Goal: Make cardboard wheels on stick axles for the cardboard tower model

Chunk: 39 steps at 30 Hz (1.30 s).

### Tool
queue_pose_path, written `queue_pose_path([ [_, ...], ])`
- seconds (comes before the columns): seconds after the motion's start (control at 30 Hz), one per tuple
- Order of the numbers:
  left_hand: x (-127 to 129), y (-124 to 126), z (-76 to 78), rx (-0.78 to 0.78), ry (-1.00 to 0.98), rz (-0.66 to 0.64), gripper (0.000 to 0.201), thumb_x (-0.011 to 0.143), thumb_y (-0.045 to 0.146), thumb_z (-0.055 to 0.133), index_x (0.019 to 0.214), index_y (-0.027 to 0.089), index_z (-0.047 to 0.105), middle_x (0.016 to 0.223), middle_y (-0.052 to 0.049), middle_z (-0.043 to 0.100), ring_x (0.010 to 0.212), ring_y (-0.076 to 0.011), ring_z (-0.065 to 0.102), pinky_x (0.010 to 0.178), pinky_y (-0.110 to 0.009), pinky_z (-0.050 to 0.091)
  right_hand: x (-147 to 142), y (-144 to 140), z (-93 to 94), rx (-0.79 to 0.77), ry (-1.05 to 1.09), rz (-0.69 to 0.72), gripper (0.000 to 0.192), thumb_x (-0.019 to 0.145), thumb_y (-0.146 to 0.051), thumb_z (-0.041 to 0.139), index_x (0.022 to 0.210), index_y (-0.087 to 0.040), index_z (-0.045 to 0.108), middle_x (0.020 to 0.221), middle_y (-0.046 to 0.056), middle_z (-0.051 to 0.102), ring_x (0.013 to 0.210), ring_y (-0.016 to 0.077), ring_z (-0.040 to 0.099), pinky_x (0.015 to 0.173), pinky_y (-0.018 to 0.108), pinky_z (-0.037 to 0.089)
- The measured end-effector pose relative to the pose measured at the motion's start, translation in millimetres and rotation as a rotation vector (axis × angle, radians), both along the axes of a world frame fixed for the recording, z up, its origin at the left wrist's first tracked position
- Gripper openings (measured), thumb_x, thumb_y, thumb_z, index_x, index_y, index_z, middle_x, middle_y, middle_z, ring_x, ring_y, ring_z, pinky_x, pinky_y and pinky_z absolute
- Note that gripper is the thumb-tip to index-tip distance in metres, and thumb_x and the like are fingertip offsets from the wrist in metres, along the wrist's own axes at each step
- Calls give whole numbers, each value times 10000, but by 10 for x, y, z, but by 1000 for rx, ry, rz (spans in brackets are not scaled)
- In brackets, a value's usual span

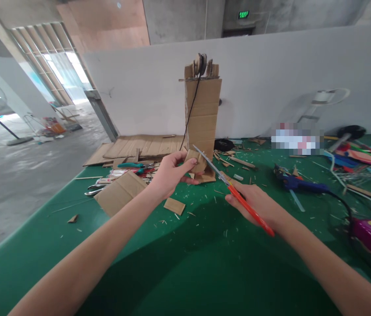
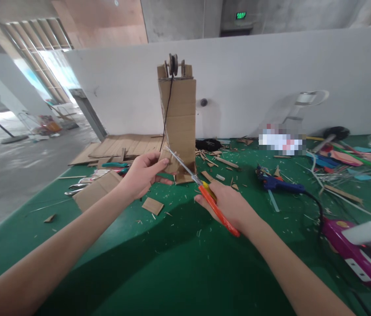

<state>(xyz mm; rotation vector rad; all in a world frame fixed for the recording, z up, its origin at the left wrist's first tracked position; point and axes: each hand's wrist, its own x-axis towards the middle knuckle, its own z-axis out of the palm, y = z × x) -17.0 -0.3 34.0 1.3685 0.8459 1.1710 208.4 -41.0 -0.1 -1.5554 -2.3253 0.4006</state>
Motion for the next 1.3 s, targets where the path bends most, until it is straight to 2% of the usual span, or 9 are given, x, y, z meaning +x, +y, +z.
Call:
queue_pose_path([
  [0.27,5,-15,2,-8,6,10,165,783,291,625,844,140,599,856,-70,634,730,-174,672,560,-267,587,-51,-41,28,143,-104,-35,377,876,-512,348,641,-235,447,561,32,555,524,204,545,555,328,369],
  [0.47,3,-12,13,9,16,-26,201,778,299,630,881,130,597,835,-72,649,701,-170,664,558,-278,580,-34,-25,4,222,16,-106,417,854,-552,363,571,-246,370,488,12,488,452,172,471,502,305,355],
  [0.57,-2,11,-8,-5,-38,44,285,761,268,655,992,159,529,852,-58,646,662,-162,658,526,-276,571,16,18,-35,159,124,-121,413,857,-552,348,590,-240,388,495,4,477,451,155,456,482,285,359],
  [0.67,-15,41,-33,-1,-91,128,289,766,266,652,973,200,461,825,-27,633,648,-152,649,479,-242,545,53,47,-63,71,161,-41,384,867,-541,346,670,-225,440,570,8,519,491,152,486,504,285,384],
  [0.77,-14,51,-41,34,-95,160,190,791,250,618,916,196,486,809,-7,597,645,-114,611,483,-220,538,49,40,-61,29,135,30,372,879,-540,334,746,-216,458,676,24,548,580,169,524,573,313,420],
  [0.87,6,28,-33,27,-95,173,167,793,171,594,946,174,530,826,-16,560,675,-93,562,530,-221,555,16,19,-44,-16,132,34,364,876,-558,341,810,-218,453,731,28,549,628,179,529,609,338,437],
  [1.0,33,-3,-35,-6,-51,159,305,775,97,576,1069,165,535,984,-63,567,749,-119,581,544,-240,572,-13,7,-28,-62,118,16,386,866,-588,335,823,-220,444,756,31,551,656,188,531,655,375,443],
  [1.17,33,8,-71,26,-54,133,325,816,142,551,1135,197,513,1174,-98,529,821,-181,639,536,-301,593,-5,-20,-5,-103,133,21,434,865,-616,283,881,-219,458,811,45,548,719,205,537,690,400,449],
  [1.3,33,16,-82,67,-59,147,330,806,141,570,1128,195,525,1189,-102,531,891,-200,623,546,-297,599,6,-45,16,-142,187,38,434,866,-612,289,962,-221,453,835,45,544,733,203,539,695,398,457],
])
